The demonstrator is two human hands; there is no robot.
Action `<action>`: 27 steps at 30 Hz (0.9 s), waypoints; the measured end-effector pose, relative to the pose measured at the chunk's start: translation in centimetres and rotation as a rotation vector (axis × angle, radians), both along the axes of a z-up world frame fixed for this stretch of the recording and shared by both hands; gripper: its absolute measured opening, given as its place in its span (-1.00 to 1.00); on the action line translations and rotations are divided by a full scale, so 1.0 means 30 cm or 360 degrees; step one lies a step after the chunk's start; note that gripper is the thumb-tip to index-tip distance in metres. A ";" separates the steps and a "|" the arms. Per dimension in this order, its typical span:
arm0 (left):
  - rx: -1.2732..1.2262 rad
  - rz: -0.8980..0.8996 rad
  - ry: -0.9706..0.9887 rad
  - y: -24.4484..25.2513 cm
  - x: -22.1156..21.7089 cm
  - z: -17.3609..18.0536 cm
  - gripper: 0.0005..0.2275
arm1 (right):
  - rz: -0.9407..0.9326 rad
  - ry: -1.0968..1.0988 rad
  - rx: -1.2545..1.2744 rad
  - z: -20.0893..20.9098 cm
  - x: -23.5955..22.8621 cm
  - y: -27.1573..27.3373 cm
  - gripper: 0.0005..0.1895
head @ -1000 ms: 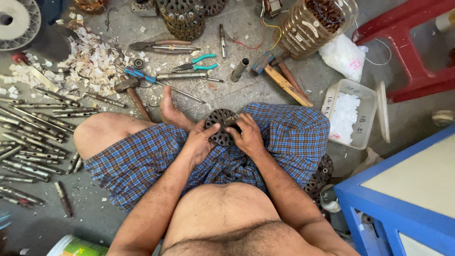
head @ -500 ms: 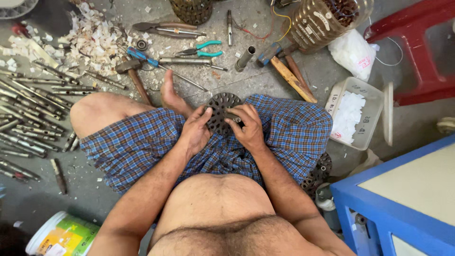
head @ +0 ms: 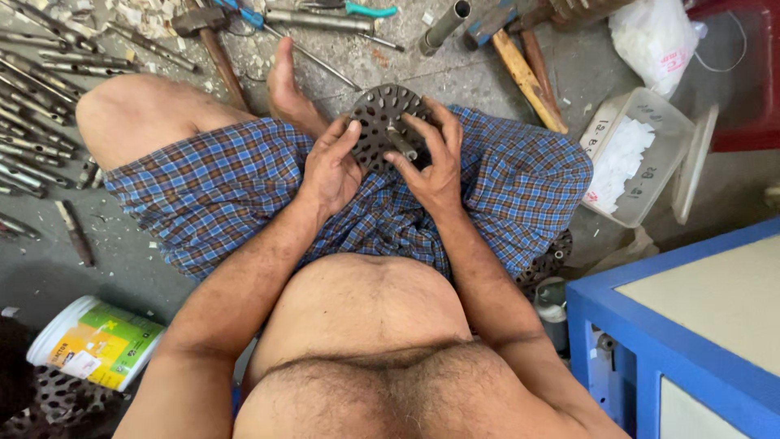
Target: The person sits on the floor and assembles a circular motor stator by inserting metal rods into its slots. They use a hammer to tap the rods into place and occasionally use pliers to adjust components. The person handles multiple stators and metal rods, working methodically to fit the parts together.
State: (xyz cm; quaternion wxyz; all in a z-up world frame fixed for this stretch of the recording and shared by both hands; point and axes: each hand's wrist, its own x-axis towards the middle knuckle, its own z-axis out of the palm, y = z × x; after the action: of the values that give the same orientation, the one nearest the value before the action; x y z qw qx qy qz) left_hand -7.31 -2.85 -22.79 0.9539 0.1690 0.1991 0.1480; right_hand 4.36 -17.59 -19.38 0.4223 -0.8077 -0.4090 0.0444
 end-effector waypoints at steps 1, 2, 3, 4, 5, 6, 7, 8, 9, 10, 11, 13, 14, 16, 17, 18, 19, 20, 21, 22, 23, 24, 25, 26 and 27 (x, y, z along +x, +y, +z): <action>0.0012 -0.0015 -0.0019 0.003 0.004 0.001 -0.79 | -0.0017 0.0031 0.0004 -0.005 0.003 0.000 -0.38; 0.0014 -0.0028 -0.0004 0.003 0.004 0.004 -0.79 | -0.0020 0.0048 0.0016 -0.008 0.003 -0.001 -0.38; 0.0016 -0.0041 0.0008 0.005 0.006 0.007 -0.79 | -0.0023 0.0061 0.0030 -0.009 0.005 0.000 -0.38; 0.0019 -0.0055 0.0019 0.006 0.008 0.010 -0.78 | -0.0027 0.0074 0.0044 -0.010 0.006 0.000 -0.39; 0.0026 -0.0060 0.0016 0.006 0.009 0.014 -0.78 | -0.0027 0.0079 0.0039 -0.010 0.007 -0.001 -0.39; 0.0033 -0.0066 0.0013 0.008 0.011 0.016 -0.77 | -0.0027 0.0085 0.0034 -0.011 0.011 -0.001 -0.40; 0.0045 -0.0068 0.0006 0.013 0.014 0.018 -0.76 | -0.0023 0.0087 0.0033 -0.012 0.016 0.004 -0.41; 0.0043 -0.0079 0.0013 0.013 0.012 0.021 -0.76 | -0.0023 0.0096 0.0024 -0.011 0.013 0.001 -0.43; 0.0042 -0.0087 0.0021 0.013 0.008 0.024 -0.76 | -0.0020 0.0107 0.0016 -0.011 0.009 -0.002 -0.45; 0.0040 -0.0095 0.0029 0.013 0.006 0.026 -0.76 | -0.0016 0.0118 0.0008 -0.011 0.008 -0.003 -0.46; 0.0048 -0.0099 0.0040 0.016 0.008 0.027 -0.76 | -0.0018 0.0113 0.0017 -0.012 0.010 -0.002 -0.48; 0.0063 -0.0104 0.0062 0.018 0.009 0.028 -0.76 | -0.0020 0.0106 0.0033 -0.014 0.012 -0.001 -0.51; 0.0060 -0.0103 0.0061 0.017 0.008 0.028 -0.76 | -0.0023 0.0111 0.0033 -0.015 0.011 -0.002 -0.52; 0.0055 -0.0100 0.0057 0.016 0.007 0.026 -0.75 | -0.0029 0.0121 0.0035 -0.018 0.009 -0.002 -0.56; 0.0056 -0.0097 0.0057 0.016 0.007 0.026 -0.75 | -0.0029 0.0113 0.0041 -0.019 0.010 -0.002 -0.56; 0.0056 -0.0094 0.0056 0.016 0.008 0.025 -0.75 | -0.0028 0.0105 0.0047 -0.020 0.011 -0.003 -0.57; 0.0055 -0.0091 0.0056 0.015 0.008 0.024 -0.74 | -0.0028 0.0097 0.0053 -0.021 0.012 -0.003 -0.58; 0.0051 -0.0091 0.0053 0.014 0.009 0.022 -0.75 | -0.0028 0.0086 0.0056 -0.021 0.012 -0.004 -0.58; 0.0046 -0.0090 0.0050 0.014 0.009 0.020 -0.75 | -0.0028 0.0075 0.0060 -0.022 0.012 -0.005 -0.59; 0.0042 -0.0090 0.0047 0.013 0.009 0.018 -0.75 | -0.0028 0.0065 0.0064 -0.022 0.012 -0.006 -0.59; 0.0036 -0.0090 0.0053 0.012 0.007 0.016 -0.75 | -0.0033 0.0079 0.0059 -0.022 0.010 -0.007 -0.60; 0.0031 -0.0090 0.0060 0.011 0.006 0.013 -0.74 | -0.0039 0.0094 0.0054 -0.022 0.009 -0.008 -0.61; 0.0026 -0.0091 0.0064 0.012 0.008 0.011 -0.74 | -0.0046 0.0106 0.0050 -0.022 0.010 -0.007 -0.62; 0.0031 -0.0097 0.0056 0.013 0.009 0.009 -0.74 | -0.0046 0.0092 0.0056 -0.021 0.010 -0.006 -0.63; 0.0035 -0.0104 0.0047 0.012 0.010 0.008 -0.75 | -0.0047 0.0079 0.0061 -0.020 0.010 -0.005 -0.63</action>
State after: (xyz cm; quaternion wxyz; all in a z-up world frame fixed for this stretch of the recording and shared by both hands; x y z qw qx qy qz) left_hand -7.02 -2.48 -22.56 0.9532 0.1882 0.2059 0.1165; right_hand 4.65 -17.72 -19.98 0.4484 -0.8040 -0.3873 0.0502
